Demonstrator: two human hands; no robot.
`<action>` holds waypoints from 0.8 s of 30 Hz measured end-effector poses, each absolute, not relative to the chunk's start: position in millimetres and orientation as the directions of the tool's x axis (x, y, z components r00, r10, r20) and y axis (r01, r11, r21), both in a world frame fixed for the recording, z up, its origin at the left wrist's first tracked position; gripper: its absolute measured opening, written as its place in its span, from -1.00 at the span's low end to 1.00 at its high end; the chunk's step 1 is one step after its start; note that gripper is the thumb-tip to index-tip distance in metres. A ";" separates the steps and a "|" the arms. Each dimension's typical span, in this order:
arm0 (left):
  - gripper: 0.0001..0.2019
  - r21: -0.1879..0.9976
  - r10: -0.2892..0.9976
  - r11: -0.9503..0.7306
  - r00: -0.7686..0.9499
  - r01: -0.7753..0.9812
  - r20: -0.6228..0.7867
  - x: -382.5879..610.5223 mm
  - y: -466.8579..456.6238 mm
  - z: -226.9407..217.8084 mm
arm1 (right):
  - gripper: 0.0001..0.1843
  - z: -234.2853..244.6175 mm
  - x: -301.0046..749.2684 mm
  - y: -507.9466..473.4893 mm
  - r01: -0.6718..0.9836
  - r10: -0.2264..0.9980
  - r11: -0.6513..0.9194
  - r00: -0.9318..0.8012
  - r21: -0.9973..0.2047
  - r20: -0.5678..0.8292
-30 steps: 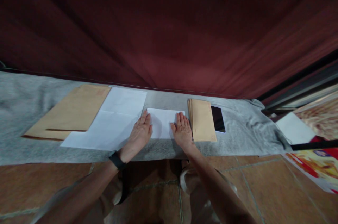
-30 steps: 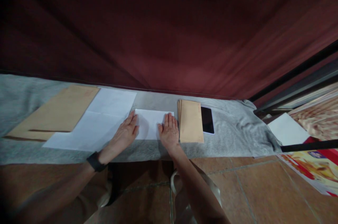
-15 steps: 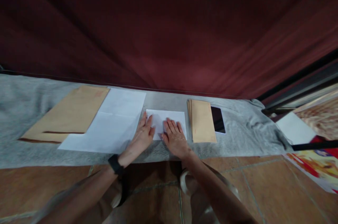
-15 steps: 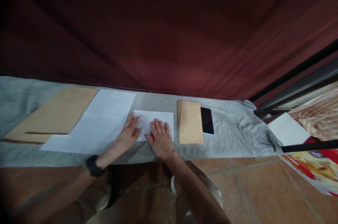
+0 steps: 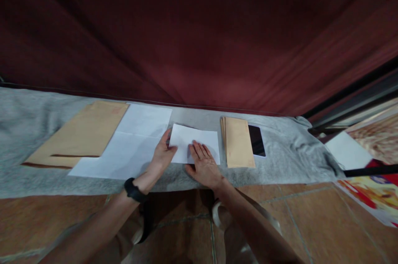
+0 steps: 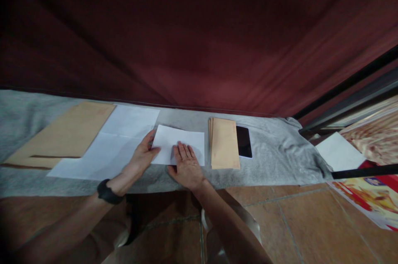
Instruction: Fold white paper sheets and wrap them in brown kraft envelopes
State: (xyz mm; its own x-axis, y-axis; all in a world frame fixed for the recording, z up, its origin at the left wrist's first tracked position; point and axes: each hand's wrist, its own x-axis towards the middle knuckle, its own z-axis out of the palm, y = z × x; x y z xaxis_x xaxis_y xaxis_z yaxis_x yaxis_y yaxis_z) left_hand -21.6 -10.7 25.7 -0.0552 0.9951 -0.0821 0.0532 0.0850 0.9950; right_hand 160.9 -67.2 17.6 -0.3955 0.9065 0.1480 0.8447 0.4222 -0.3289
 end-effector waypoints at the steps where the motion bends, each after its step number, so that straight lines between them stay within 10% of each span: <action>1: -0.17 0.992 0.991 0.123 -0.060 0.015 -0.122 -21.1 -11.7 28.3 | -0.19 18.4 160.0 -67.6 0.844 0.906 0.423 -0.395 -0.331 0.152; 9: -0.38 0.900 0.937 0.287 -0.100 -0.328 -0.335 -18.0 -11.3 47.4 | -0.26 30.3 163.7 -61.5 0.874 0.932 0.353 -0.299 -0.334 0.203; 14: -0.72 0.784 0.906 0.367 0.002 -0.500 -0.423 -16.7 -9.2 53.1 | -0.33 51.3 176.6 -56.5 0.779 0.932 0.322 -0.162 -0.538 0.324; 18: -0.64 0.768 0.893 0.424 0.082 -0.480 -0.442 -12.9 -15.4 50.9 | -0.45 62.2 183.9 -54.2 0.559 0.922 0.291 0.054 -0.776 0.384; 24: -0.52 0.723 0.846 0.526 0.183 -0.448 -0.502 5.0 -27.0 46.0 | -0.28 60.1 169.9 -49.3 0.009 0.913 0.066 0.404 -0.998 0.064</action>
State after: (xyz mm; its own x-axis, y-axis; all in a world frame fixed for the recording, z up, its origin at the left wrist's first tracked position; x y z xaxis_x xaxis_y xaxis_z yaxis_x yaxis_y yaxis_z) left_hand 5.0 -27.0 46.0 0.1829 0.8456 -0.5016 -0.4479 0.5258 0.7231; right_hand 169.9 -49.3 60.1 0.4038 0.9126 0.0641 0.0095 0.0659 -0.9978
